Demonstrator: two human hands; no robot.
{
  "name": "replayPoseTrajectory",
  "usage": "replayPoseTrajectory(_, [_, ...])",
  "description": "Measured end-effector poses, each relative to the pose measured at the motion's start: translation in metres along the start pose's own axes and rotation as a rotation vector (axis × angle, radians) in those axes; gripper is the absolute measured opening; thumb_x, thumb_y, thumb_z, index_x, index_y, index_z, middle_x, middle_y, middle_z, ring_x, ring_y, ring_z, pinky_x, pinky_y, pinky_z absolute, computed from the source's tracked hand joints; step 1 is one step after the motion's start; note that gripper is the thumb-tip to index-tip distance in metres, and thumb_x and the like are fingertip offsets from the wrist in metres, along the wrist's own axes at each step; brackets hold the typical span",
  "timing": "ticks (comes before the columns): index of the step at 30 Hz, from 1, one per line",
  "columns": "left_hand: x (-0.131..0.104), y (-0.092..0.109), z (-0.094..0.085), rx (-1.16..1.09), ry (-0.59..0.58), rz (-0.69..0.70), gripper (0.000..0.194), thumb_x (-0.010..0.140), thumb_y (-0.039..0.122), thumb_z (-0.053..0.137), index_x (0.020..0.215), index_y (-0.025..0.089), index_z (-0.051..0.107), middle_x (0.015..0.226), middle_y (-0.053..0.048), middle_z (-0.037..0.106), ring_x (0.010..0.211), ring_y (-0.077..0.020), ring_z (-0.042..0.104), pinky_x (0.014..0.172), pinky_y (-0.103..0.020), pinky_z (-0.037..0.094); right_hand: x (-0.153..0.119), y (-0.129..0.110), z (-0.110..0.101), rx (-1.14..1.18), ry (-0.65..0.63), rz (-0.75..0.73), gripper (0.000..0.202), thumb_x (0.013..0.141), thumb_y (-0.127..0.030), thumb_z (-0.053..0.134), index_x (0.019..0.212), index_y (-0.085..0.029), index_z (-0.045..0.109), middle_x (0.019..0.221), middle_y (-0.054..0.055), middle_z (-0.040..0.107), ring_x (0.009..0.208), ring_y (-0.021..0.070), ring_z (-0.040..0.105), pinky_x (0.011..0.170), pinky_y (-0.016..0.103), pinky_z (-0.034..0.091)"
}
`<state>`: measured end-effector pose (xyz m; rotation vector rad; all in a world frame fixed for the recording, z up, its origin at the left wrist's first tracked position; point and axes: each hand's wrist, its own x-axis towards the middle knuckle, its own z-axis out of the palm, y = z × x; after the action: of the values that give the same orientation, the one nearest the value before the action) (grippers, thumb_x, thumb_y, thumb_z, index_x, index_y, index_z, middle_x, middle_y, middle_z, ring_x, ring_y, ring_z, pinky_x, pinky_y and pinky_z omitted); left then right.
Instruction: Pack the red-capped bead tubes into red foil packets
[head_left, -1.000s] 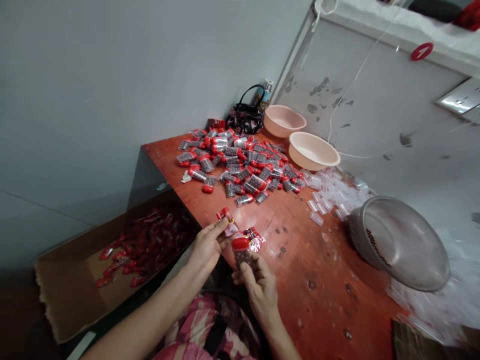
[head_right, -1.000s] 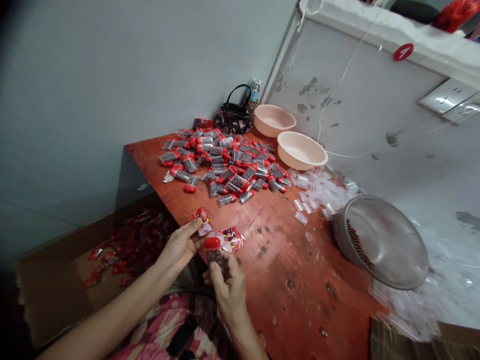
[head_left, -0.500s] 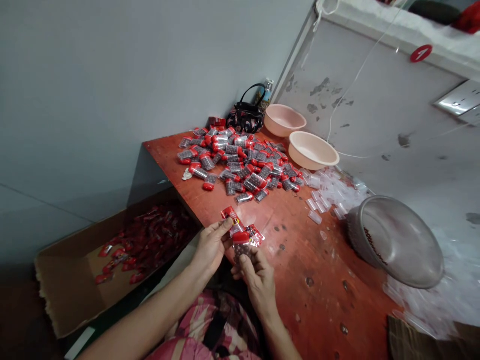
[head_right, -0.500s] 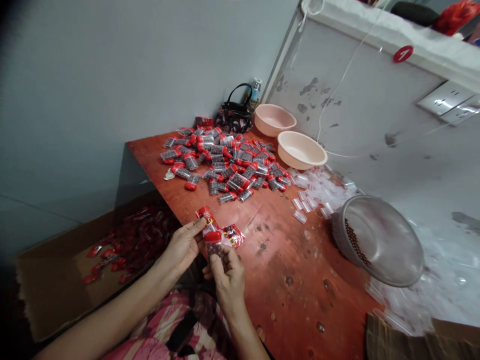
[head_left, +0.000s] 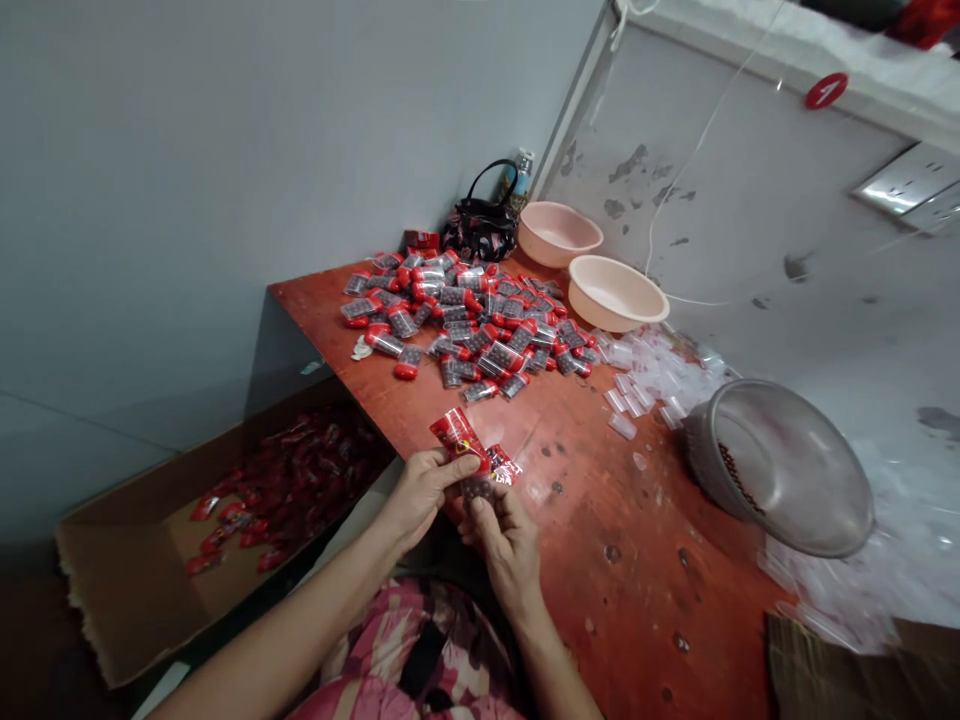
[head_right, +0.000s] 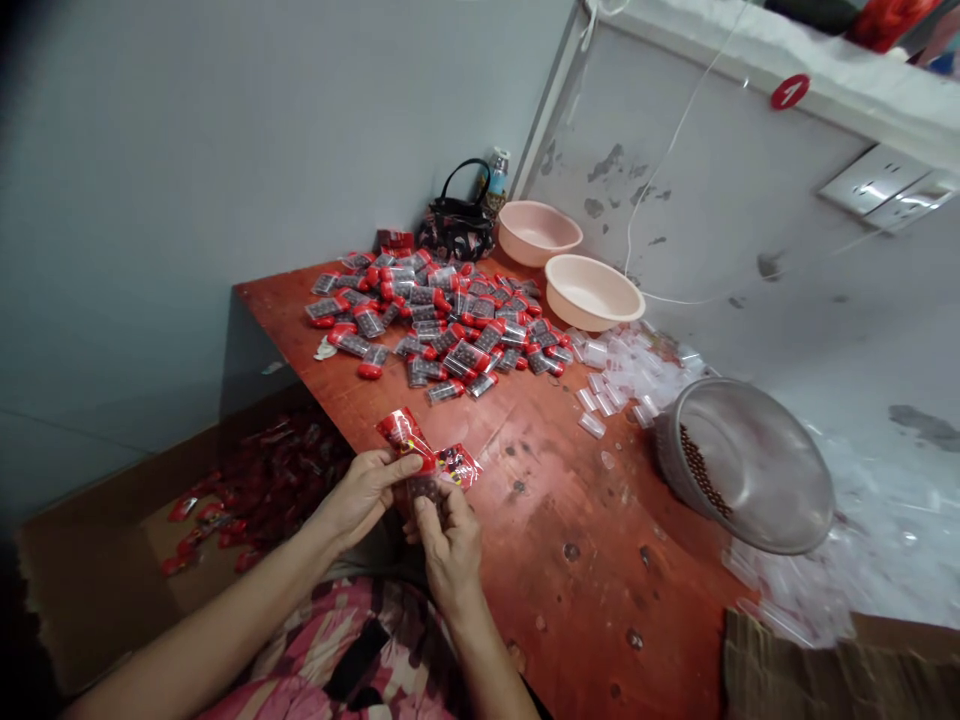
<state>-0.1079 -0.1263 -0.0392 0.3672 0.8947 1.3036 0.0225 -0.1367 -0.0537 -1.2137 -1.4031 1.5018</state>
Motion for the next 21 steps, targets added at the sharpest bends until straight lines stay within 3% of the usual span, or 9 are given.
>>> replayPoseTrajectory(6, [0.002, 0.013, -0.013, 0.161, -0.158, -0.068, 0.016, 0.064, 0.025, 0.069, 0.069, 0.009, 0.069, 0.066, -0.009, 0.068, 0.059, -0.0194, 0.061, 0.055, -0.028, 0.047, 0.004, 0.002, -0.007, 0.031, -0.167, 0.01, 0.023, 0.082, -0.038, 0.052, 0.094, -0.018, 0.057, 0.055, -0.001, 0.059, 0.045, 0.0119, 0.054, 0.046, 0.023, 0.045])
replayPoseTrajectory(8, [0.003, 0.012, -0.014, 0.19, -0.157, -0.068, 0.016, 0.063, 0.024, 0.07, 0.07, 0.009, 0.069, 0.068, -0.01, 0.068, 0.061, -0.02, 0.062, 0.056, -0.028, 0.047, 0.004, 0.004, -0.007, 0.014, -0.133, -0.01, 0.023, 0.082, -0.037, 0.051, 0.094, -0.019, 0.057, 0.058, -0.001, 0.059, 0.047, 0.0121, 0.054, 0.047, 0.023, 0.046])
replayPoseTrajectory(12, [0.001, -0.001, -0.009, 0.187, -0.074, 0.0, 0.015, 0.065, 0.024, 0.069, 0.069, 0.01, 0.068, 0.064, -0.008, 0.066, 0.055, -0.0174, 0.06, 0.051, -0.026, 0.047, 0.003, 0.008, -0.003, -0.062, 0.058, -0.074, 0.022, 0.08, -0.034, 0.054, 0.097, -0.02, 0.058, 0.078, 0.004, 0.063, 0.06, 0.0138, 0.058, 0.053, 0.024, 0.047])
replayPoseTrajectory(17, [-0.002, -0.016, 0.0, 0.09, -0.082, -0.024, 0.022, 0.073, 0.03, 0.061, 0.071, 0.008, 0.065, 0.05, -0.004, 0.058, 0.035, -0.0129, 0.049, 0.034, -0.025, 0.04, 0.004, 0.011, 0.001, 0.173, -0.019, 0.045, 0.02, 0.083, -0.036, 0.051, 0.089, -0.017, 0.055, 0.053, -0.004, 0.055, 0.041, 0.0089, 0.049, 0.042, 0.02, 0.041])
replayPoseTrajectory(21, [-0.002, -0.023, 0.003, 0.06, -0.02, -0.024, 0.021, 0.071, 0.028, 0.064, 0.078, 0.009, 0.064, 0.053, -0.002, 0.058, 0.035, -0.0105, 0.047, 0.032, -0.023, 0.039, 0.005, 0.014, 0.001, 0.168, 0.051, 0.024, 0.02, 0.08, -0.034, 0.056, 0.087, -0.015, 0.055, 0.058, -0.003, 0.057, 0.044, 0.0079, 0.052, 0.043, 0.018, 0.042])
